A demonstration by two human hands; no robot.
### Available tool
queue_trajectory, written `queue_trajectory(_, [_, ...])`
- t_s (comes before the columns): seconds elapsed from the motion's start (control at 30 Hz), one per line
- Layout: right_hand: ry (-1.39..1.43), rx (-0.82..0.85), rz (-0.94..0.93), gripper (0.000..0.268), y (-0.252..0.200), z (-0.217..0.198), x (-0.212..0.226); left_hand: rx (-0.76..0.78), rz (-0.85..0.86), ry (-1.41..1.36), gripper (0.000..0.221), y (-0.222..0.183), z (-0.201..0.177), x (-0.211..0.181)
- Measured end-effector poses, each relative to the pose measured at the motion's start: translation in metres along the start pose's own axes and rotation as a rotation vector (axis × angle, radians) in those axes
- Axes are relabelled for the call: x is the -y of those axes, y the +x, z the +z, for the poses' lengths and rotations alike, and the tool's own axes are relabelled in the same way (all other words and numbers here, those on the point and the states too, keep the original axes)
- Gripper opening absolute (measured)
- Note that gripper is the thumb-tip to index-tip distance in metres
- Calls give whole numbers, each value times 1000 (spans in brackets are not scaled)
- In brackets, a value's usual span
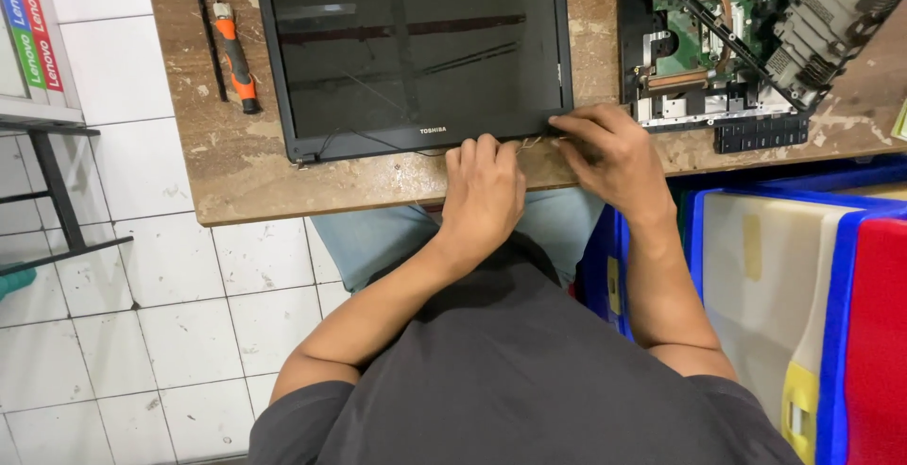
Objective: Reassembling a laptop LCD panel by routing internal cables and snapping the plastic bezel back into place.
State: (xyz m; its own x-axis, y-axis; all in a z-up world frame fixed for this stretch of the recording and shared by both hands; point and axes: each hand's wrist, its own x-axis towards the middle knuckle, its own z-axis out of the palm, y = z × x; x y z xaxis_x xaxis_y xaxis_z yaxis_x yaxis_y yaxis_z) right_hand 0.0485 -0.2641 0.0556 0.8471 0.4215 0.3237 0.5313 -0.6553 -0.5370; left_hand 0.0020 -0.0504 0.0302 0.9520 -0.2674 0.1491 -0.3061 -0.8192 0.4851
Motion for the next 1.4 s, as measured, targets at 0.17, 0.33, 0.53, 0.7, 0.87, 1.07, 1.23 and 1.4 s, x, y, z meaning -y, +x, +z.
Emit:
queue_trajectory(0.17, [-43, -32, -13, 22, -5, 8, -6, -93, 24, 11, 21, 11, 14, -1])
queue_trajectory(0.33, [-71, -73, -33, 23, -9, 14, -10, -175, 130, -49, 15, 23, 15, 3])
queue_trajectory(0.53, [-123, -85, -7, 23, -12, 18, -3, -177, 221, -209, 15, 27, 19, 10])
queue_trajectory(0.7, [-163, -92, -23, 28, -13, 21, -6, -196, 277, -147, 16, 39, 6, 18])
queue_trajectory(0.87, [-170, -95, -30, 34, -17, 22, -11, -229, 342, -30, 17, 51, -7, 19])
queue_trajectory(1.07, [-208, -115, 29, 33, -21, 28, -8, -182, 301, -93, 15, 54, 3, 30])
queue_trajectory(1.23, [-200, -158, 14, 27, -20, 33, -9, -81, 297, -308, 19, 64, 2, 31])
queue_trajectory(1.4, [-198, -184, -29, 27, -13, 33, 0, 47, 350, -325, 15, 67, -4, 31])
